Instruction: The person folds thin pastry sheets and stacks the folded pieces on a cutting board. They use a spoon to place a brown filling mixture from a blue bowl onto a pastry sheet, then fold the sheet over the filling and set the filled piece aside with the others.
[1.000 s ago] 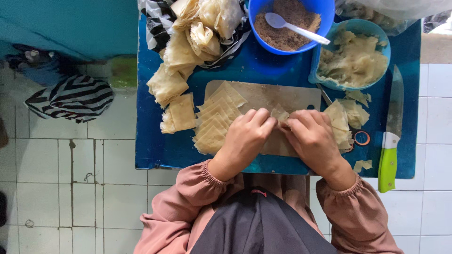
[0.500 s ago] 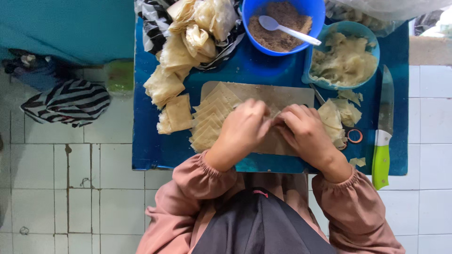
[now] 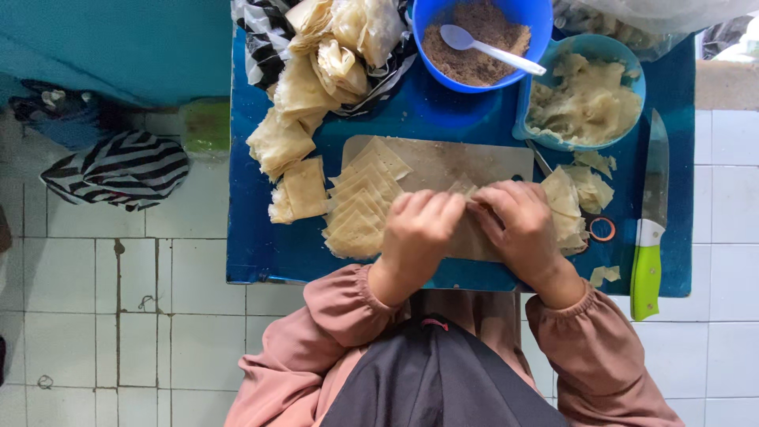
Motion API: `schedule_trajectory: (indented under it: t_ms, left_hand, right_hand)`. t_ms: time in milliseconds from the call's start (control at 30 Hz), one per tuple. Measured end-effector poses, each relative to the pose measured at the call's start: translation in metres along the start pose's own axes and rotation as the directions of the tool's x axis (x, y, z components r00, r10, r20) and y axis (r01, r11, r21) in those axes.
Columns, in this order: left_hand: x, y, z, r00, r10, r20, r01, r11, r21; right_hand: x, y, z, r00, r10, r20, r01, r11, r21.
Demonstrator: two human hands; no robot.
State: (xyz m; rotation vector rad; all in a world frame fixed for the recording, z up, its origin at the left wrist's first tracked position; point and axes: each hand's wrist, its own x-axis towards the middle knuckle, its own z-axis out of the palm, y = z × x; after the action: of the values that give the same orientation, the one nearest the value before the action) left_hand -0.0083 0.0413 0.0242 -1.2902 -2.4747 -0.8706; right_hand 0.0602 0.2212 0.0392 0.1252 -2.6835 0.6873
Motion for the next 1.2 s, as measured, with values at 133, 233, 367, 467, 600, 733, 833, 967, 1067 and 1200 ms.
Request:
schedule_trajectory:
  t_ms: [133, 233, 367, 467, 600, 733, 833, 967, 1067, 1200]
  left_hand:
    - [-0.011, 0.014, 0.000, 1.000, 0.017, -0.014, -0.013, 0.966, 0.258]
    - [-0.013, 0.019, 0.002, 0.999, -0.030, 0.016, 0.023, 0.937, 0.347]
    - [-0.009, 0.019, 0.005, 0.996, -0.078, 0.045, 0.057, 0.932, 0.357]
    - [-0.002, 0.016, 0.006, 0.992, -0.095, 0.089, 0.058, 0.936, 0.348]
    - [0.003, 0.012, 0.002, 0.984, -0.143, 0.103, 0.102, 0.939, 0.329]
    - [-0.005, 0.011, -0.005, 0.977, -0.205, 0.058, 0.180, 0.939, 0.293]
    - [-0.017, 0.012, -0.012, 0.983, -0.186, -0.003, 0.182, 0.960, 0.213]
    - [-0.023, 0.009, -0.010, 0.989, -0.142, 0.040, 0.133, 0.976, 0.175]
    - [-0.027, 0.009, -0.007, 0.997, -0.062, 0.035, 0.052, 0.968, 0.247]
    - [-0.031, 0.007, -0.005, 0.999, 0.001, 0.032, -0.010, 0.955, 0.297]
  right_hand:
    - [-0.007, -0.011, -0.001, 0.996, -0.083, -0.017, 0.079, 0.979, -0.189]
    - [-0.007, -0.017, 0.000, 0.994, -0.107, -0.008, 0.097, 0.927, -0.361]
    - [-0.006, -0.021, 0.002, 0.999, -0.034, 0.037, 0.047, 0.898, -0.437]
    - [-0.007, -0.023, 0.005, 1.000, -0.027, 0.009, 0.029, 0.900, -0.435]
    - [-0.003, -0.023, 0.005, 0.999, -0.039, 0.032, 0.049, 0.899, -0.435]
    - [0.015, -0.018, 0.006, 0.995, -0.094, 0.029, 0.097, 0.879, -0.468]
    - [0.030, -0.016, 0.007, 0.991, -0.131, -0.001, 0.116, 0.884, -0.452]
    - [0.041, 0.000, -0.017, 0.969, -0.139, -0.204, 0.057, 0.930, -0.364]
    - [0.063, 0.052, -0.059, 0.873, -0.297, -0.387, 0.015, 0.809, -0.587]
    - [0.105, 0.135, -0.111, 0.910, -0.252, -0.329, -0.064, 0.698, -0.713]
